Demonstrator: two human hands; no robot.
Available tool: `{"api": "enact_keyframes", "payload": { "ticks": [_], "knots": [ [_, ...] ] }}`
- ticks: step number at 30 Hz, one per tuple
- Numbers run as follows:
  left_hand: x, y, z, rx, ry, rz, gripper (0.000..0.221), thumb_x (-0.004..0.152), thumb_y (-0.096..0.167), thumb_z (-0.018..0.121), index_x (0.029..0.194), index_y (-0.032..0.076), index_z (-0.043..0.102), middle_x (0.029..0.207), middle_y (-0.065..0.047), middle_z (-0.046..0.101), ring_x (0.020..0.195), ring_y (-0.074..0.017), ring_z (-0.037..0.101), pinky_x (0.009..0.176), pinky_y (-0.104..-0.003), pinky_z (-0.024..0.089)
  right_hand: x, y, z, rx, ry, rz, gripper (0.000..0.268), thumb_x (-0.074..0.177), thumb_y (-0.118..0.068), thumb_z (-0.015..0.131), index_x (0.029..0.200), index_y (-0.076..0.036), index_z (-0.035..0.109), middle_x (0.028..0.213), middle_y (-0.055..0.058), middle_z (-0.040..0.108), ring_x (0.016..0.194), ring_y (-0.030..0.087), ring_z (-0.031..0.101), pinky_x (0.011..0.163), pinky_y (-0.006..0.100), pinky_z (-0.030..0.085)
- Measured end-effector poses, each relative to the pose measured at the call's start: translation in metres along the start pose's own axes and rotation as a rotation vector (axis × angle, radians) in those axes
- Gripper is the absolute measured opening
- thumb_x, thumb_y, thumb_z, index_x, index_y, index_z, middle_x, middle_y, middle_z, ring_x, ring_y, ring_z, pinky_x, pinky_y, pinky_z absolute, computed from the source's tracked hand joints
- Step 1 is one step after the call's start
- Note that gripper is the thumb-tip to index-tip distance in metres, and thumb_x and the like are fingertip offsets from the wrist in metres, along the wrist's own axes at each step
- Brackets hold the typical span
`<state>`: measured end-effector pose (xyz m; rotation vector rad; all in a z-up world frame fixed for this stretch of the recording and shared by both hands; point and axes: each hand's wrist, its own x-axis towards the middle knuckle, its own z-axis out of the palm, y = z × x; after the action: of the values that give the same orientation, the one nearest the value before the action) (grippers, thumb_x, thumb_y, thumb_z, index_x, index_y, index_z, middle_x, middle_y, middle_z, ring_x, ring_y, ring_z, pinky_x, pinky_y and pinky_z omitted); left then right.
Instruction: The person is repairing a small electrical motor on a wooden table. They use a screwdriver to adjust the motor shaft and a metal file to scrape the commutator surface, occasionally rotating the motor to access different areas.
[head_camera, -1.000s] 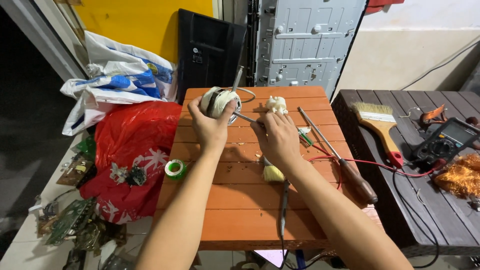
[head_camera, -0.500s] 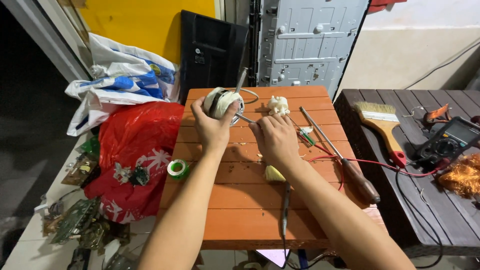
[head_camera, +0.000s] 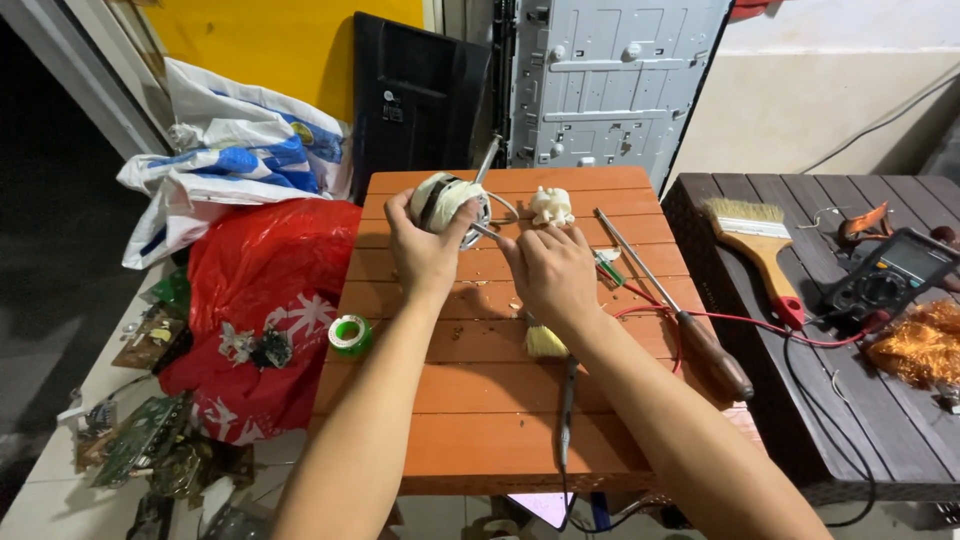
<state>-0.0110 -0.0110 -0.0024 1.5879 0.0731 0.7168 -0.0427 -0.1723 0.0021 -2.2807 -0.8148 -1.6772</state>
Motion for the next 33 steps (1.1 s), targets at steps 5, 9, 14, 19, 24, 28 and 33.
{"api": "enact_keyframes", "payload": {
  "ticks": [5, 9, 14, 19, 24, 28, 33],
  "knots": [
    [0.014, -0.025, 0.0, -0.009, 0.041, -0.014, 0.092, 0.065, 0.06, 0.094, 0.127, 0.007, 0.052, 0.118, -0.023, 0.069, 0.117, -0.0394, 0.067, 0.1, -0.051, 0.054, 0.009, -0.01, -0.005, 0.017, 0.0, -0.019, 0.02, 0.097, -0.02, 0.071, 0.085, -0.01, 0.061, 0.07, 0.005, 0.053, 0.075, 0.027, 0.064, 0.073, 0.036, 0.048],
    [0.011, -0.021, 0.0, -0.009, 0.003, -0.011, 0.092, 0.063, 0.059, 0.096, 0.127, 0.008, 0.053, 0.117, -0.02, 0.07, 0.117, -0.0373, 0.068, 0.1, -0.049, 0.055, 0.007, -0.007, -0.006, 0.006, -0.024, -0.016, 0.02, 0.097, -0.023, 0.072, 0.086, -0.01, 0.06, 0.071, 0.005, 0.054, 0.077, 0.027, 0.064, 0.074, 0.037, 0.047],
    [0.007, -0.01, -0.004, 0.001, -0.028, -0.003, 0.088, 0.068, 0.057, 0.093, 0.126, 0.005, 0.052, 0.116, -0.022, 0.069, 0.116, -0.0391, 0.067, 0.099, -0.051, 0.054, 0.001, -0.003, -0.004, -0.015, -0.016, 0.008, 0.039, 0.102, -0.029, 0.067, 0.07, -0.013, 0.053, 0.06, 0.004, 0.05, 0.065, 0.025, 0.061, 0.07, 0.034, 0.046],
    [0.009, -0.017, -0.002, 0.042, -0.011, 0.012, 0.09, 0.067, 0.061, 0.093, 0.126, 0.007, 0.052, 0.115, -0.021, 0.07, 0.115, -0.0377, 0.068, 0.097, -0.05, 0.055, 0.006, -0.007, -0.002, -0.014, -0.022, 0.017, 0.028, 0.098, -0.026, 0.071, 0.076, -0.014, 0.059, 0.064, 0.003, 0.054, 0.069, 0.025, 0.063, 0.07, 0.035, 0.047],
    [0.013, -0.022, 0.001, 0.03, -0.017, 0.038, 0.091, 0.068, 0.06, 0.093, 0.127, 0.005, 0.05, 0.118, -0.025, 0.066, 0.118, -0.0427, 0.065, 0.1, -0.053, 0.053, 0.006, -0.006, -0.008, -0.043, -0.054, -0.007, 0.03, 0.098, -0.028, 0.07, 0.074, -0.014, 0.058, 0.063, 0.003, 0.054, 0.069, 0.023, 0.063, 0.071, 0.034, 0.046],
    [0.009, -0.009, -0.006, 0.03, -0.029, 0.041, 0.091, 0.069, 0.062, 0.092, 0.128, 0.005, 0.05, 0.118, -0.026, 0.066, 0.117, -0.0436, 0.065, 0.099, -0.054, 0.054, 0.001, -0.006, -0.002, -0.031, -0.059, 0.018, 0.037, 0.102, -0.029, 0.065, 0.069, -0.014, 0.055, 0.059, 0.003, 0.054, 0.063, 0.022, 0.062, 0.07, 0.033, 0.046],
    [0.005, -0.013, -0.002, 0.033, -0.055, 0.03, 0.096, 0.065, 0.064, 0.092, 0.128, 0.005, 0.05, 0.12, -0.027, 0.066, 0.119, -0.0448, 0.064, 0.1, -0.054, 0.053, 0.005, -0.007, -0.003, -0.067, -0.081, -0.036, 0.022, 0.096, -0.025, 0.069, 0.083, -0.011, 0.057, 0.07, 0.005, 0.053, 0.075, 0.027, 0.062, 0.073, 0.037, 0.046]
  ]
}}
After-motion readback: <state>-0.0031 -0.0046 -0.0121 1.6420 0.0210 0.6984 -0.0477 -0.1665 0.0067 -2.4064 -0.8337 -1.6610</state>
